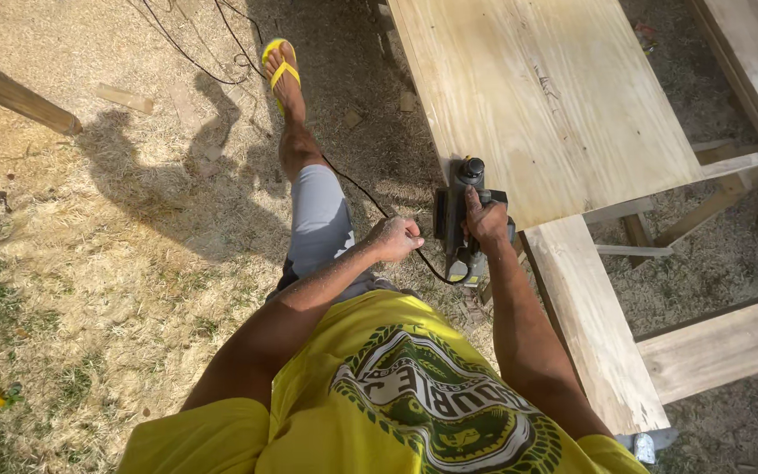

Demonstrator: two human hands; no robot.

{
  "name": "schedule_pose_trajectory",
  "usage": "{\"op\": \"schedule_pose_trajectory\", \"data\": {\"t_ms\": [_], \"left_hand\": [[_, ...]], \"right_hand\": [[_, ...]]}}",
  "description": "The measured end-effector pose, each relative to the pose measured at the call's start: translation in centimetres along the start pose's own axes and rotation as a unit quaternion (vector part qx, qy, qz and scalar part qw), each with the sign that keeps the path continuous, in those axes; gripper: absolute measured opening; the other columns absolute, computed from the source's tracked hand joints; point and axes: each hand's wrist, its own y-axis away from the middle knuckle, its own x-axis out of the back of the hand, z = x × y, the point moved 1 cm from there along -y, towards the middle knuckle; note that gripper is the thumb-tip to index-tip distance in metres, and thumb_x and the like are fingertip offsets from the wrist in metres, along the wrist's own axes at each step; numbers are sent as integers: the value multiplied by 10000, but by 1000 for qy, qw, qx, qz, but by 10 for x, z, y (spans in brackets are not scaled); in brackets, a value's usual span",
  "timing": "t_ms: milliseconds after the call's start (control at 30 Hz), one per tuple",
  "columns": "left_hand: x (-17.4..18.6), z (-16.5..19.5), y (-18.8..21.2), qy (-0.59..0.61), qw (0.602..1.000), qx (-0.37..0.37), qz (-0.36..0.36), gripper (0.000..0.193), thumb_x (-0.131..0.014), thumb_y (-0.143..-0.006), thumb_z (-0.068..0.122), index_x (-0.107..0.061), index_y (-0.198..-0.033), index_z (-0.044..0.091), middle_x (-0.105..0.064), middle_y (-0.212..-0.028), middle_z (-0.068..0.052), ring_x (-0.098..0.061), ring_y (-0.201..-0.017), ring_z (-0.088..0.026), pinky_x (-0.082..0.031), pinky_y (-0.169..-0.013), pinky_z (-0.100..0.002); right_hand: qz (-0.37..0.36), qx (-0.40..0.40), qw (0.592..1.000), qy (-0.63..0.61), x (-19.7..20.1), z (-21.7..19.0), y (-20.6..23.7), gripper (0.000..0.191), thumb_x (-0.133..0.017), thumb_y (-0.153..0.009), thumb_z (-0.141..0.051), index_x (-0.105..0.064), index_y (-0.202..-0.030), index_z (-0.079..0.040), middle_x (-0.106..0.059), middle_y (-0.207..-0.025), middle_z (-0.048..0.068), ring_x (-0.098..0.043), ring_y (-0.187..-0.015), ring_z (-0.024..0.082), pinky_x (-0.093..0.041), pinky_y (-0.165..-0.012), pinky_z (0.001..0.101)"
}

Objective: The person measures a plywood panel with a tape measure, repositions the panel on wooden supports, and uses an electric hand planer to plane the panel's edges and surface, producing wood shavings. They lift and turn the panel to plane different edges and run the planer along the wood repeatedly.

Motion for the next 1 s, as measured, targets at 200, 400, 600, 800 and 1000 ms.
{"op": "schedule_pose_trajectory", "data": {"t_ms": [200,400,600,800,1000], "left_hand": [[0,-3,-8,-75,996,-49,19,297,-777,-843,378,-790,-939,97,-768,-913,-140,-748,-872,-298,-580,-798,-425],[5,-17,-2,-102,995,-14,6,332,-790,-826,381,-775,-1001,99,-777,-980,-146,-748,-932,-308,-578,-851,-434],[-7,-40,10,-211,969,-62,-115,494,-814,-764,310,-704,-1157,32,-682,-1192,-242,-640,-1136,-387,-507,-978,-472],[-65,-71,19,-283,917,-100,-263,308,-636,-830,149,-756,-992,-84,-691,-1148,-330,-665,-1115,-430,-513,-1001,-494],[-133,-84,46,-397,824,-177,-363,274,-636,-773,119,-782,-934,-48,-726,-1066,-274,-711,-1019,-383,-526,-938,-463]], "right_hand": [[-21,-4,1000,-8,4,16,7,682,-637,-990,-547,-600,-681,60,-605,-553,127,-615,-458,225,-502,-435,381],[-33,-30,998,-44,5,36,21,629,-629,-969,-565,-628,-731,18,-634,-581,128,-622,-478,233,-510,-457,402],[28,-49,995,84,-7,68,48,715,-604,-940,-654,-737,-793,32,-677,-585,155,-700,-549,225,-570,-653,396],[70,-108,990,50,-10,106,79,625,-623,-918,-644,-764,-955,-36,-710,-659,133,-712,-583,240,-571,-663,408],[45,-47,995,72,7,146,98,588,-631,-919,-628,-763,-982,-58,-745,-746,117,-733,-689,253,-572,-728,415]]}}
